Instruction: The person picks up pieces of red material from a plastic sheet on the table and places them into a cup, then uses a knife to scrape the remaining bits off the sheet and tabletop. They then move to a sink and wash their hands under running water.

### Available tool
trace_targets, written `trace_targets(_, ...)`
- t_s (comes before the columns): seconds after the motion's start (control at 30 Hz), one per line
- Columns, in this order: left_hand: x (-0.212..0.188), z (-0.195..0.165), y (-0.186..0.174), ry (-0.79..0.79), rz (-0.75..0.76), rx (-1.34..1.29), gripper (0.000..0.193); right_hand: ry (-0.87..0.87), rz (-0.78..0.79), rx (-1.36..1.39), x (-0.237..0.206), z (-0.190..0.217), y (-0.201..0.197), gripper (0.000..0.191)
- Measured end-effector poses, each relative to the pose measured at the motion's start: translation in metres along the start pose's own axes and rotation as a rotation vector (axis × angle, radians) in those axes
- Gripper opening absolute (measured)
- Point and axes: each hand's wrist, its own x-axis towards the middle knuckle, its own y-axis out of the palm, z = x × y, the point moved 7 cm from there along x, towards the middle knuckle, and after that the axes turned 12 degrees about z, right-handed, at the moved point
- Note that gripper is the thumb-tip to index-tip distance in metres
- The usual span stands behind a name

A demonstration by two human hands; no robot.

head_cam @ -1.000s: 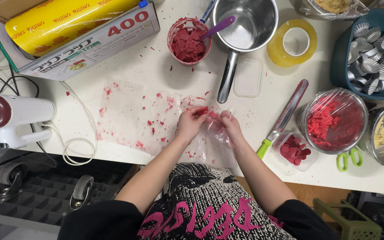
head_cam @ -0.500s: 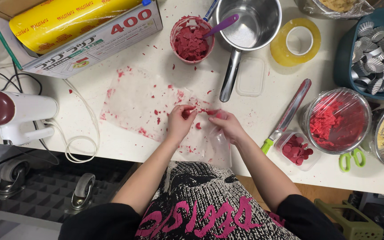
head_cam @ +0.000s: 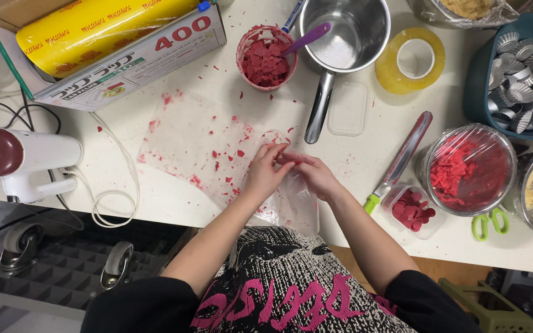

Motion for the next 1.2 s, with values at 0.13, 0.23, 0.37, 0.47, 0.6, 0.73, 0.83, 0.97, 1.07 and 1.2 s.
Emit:
trace_targets(0.13,0.008,0.020,0.002,-0.021,0.014,-0.113,0.037,0.016,-0.061,0.004,0.000,-0.010,-0.019,0.047)
trace_targets(0.23,0.013,0.047,0.011,-0.115,0.077,-0.321,0.026,0.057,-0.144,0.068,0.002,-0.022,-0.037,0.043)
trace_targets(0.37,0.011,0.067,0.011,-0.184,-0.005,-0.429,0.013,-0.026,-0.164,0.245,0.008,-0.023,-0.041,0.023)
trace_targets(0.47,-0.001,0.072,0.002,-0.263,-0.079,-0.499,0.017,0.082,-0.279,0.323,0.004,-0.027,-0.034,0.018)
trace_targets(0.6,-0.019,0.051,-0.009,-0.179,-0.058,-0.200,0.016,0.088,-0.185,0.199,-0.004,-0.012,-0.009,0.025)
trace_targets(0.73,-0.037,0.042,0.001,-0.170,0.034,-0.061,0.018,0.120,-0.032,0.152,-0.010,-0.007,0.009,0.036)
trace_targets(0.83,-0.048,0.045,0.013,-0.178,0.075,-0.136,0.020,0.223,0.018,0.137,-0.019,-0.008,0.012,0.044)
trace_targets(0.97,-0.055,0.049,0.028,-0.185,0.203,-0.065,0.029,0.422,-0.045,-0.146,-0.037,-0.007,0.003,0.053)
trace_targets(1.07,-0.056,0.053,0.037,-0.235,0.280,0.098,0.037,0.538,-0.085,-0.329,-0.052,-0.005,-0.015,0.051)
trace_targets(1.2,-0.048,0.045,0.038,-0.159,0.239,0.221,0.050,0.455,-0.022,-0.446,-0.053,0.000,-0.045,0.049)
